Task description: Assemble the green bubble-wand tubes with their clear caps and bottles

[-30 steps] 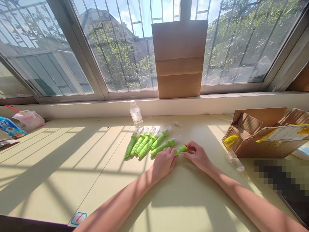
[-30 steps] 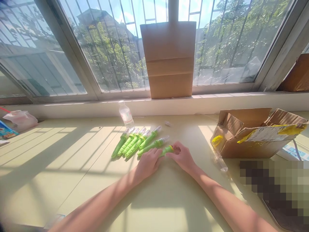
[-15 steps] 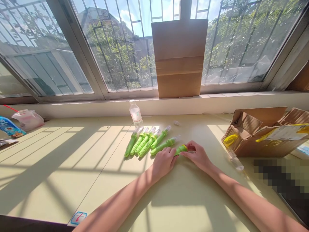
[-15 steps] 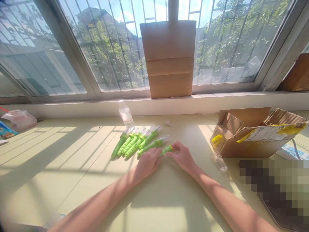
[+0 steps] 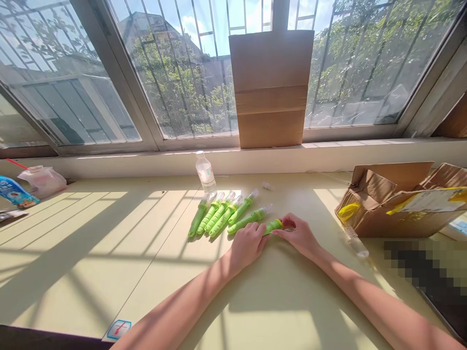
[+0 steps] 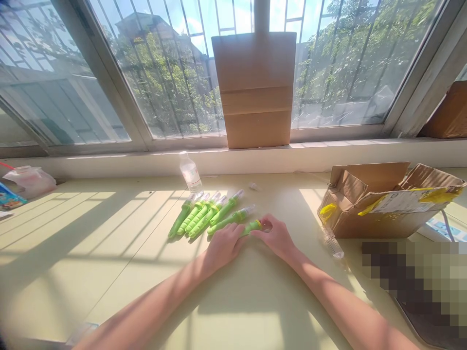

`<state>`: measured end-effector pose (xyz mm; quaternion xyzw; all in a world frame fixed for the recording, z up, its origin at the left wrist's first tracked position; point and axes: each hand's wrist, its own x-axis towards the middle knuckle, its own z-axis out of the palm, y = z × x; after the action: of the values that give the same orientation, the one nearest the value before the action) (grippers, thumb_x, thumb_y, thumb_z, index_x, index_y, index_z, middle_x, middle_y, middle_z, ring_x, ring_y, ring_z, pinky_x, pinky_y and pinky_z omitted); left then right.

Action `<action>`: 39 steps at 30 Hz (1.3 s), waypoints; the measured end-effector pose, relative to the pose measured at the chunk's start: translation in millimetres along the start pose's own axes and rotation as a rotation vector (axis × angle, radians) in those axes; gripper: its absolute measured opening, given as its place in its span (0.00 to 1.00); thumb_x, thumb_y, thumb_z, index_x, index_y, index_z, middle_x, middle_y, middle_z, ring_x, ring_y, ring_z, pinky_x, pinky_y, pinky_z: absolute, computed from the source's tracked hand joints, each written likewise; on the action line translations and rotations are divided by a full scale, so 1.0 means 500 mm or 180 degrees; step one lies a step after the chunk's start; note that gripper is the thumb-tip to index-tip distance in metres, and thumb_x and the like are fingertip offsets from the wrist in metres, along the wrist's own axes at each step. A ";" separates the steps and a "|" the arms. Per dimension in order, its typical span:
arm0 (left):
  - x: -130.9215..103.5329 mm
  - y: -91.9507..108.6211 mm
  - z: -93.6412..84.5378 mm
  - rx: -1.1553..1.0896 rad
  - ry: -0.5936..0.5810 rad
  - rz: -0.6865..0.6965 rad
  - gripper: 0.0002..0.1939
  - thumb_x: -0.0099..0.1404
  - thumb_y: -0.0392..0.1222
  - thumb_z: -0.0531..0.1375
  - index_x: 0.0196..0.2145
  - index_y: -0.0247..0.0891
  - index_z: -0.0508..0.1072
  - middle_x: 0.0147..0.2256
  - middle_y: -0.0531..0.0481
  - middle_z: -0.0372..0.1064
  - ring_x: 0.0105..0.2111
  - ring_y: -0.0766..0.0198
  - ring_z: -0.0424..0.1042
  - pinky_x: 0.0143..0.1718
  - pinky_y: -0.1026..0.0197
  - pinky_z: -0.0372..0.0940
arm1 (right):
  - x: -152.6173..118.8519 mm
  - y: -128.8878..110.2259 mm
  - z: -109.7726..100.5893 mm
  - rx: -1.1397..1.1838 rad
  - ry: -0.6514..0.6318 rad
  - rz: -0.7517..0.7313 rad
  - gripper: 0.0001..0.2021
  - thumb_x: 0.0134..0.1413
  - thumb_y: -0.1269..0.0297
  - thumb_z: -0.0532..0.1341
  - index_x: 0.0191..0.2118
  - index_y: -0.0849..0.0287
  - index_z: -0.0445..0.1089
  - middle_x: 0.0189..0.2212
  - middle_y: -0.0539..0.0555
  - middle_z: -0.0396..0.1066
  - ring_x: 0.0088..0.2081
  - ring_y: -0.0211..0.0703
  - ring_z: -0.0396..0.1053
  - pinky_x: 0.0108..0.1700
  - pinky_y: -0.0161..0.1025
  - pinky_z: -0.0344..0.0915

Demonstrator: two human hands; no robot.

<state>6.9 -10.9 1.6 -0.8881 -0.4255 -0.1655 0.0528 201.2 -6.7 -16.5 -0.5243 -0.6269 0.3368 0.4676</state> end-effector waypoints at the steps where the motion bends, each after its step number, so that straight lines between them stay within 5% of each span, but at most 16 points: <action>1: 0.000 0.000 0.000 0.0005 0.0005 0.0001 0.11 0.69 0.45 0.48 0.36 0.38 0.66 0.34 0.47 0.68 0.32 0.61 0.68 0.26 0.61 0.57 | 0.000 0.000 0.000 -0.0011 -0.0003 0.0002 0.16 0.38 0.52 0.68 0.28 0.55 0.64 0.29 0.50 0.73 0.33 0.45 0.70 0.34 0.41 0.65; 25: 0.001 -0.002 -0.001 -0.0130 -0.0008 -0.0111 0.10 0.69 0.44 0.49 0.38 0.38 0.66 0.35 0.47 0.69 0.34 0.61 0.69 0.26 0.63 0.58 | 0.007 0.018 0.003 0.0494 -0.0038 0.0112 0.19 0.39 0.48 0.68 0.33 0.55 0.65 0.35 0.53 0.74 0.33 0.45 0.71 0.34 0.41 0.67; 32: 0.001 -0.003 0.001 -0.0204 0.0024 -0.0149 0.11 0.69 0.45 0.48 0.38 0.38 0.66 0.36 0.48 0.70 0.35 0.61 0.69 0.27 0.62 0.59 | 0.006 0.003 -0.006 0.0678 -0.0092 0.0019 0.18 0.54 0.44 0.56 0.32 0.56 0.69 0.30 0.52 0.73 0.34 0.45 0.71 0.41 0.41 0.66; 39: 0.002 -0.003 0.001 -0.0332 0.0080 -0.0210 0.12 0.69 0.45 0.48 0.40 0.38 0.67 0.36 0.48 0.70 0.35 0.61 0.70 0.29 0.62 0.61 | 0.013 0.016 -0.006 0.1238 -0.0007 0.0157 0.23 0.54 0.41 0.53 0.33 0.57 0.71 0.32 0.54 0.74 0.32 0.45 0.72 0.43 0.44 0.67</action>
<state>6.5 -9.4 1.5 -0.8730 -0.4447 -0.2003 0.0063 206.9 1.2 -21.3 -0.4389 -0.5375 0.4636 0.5510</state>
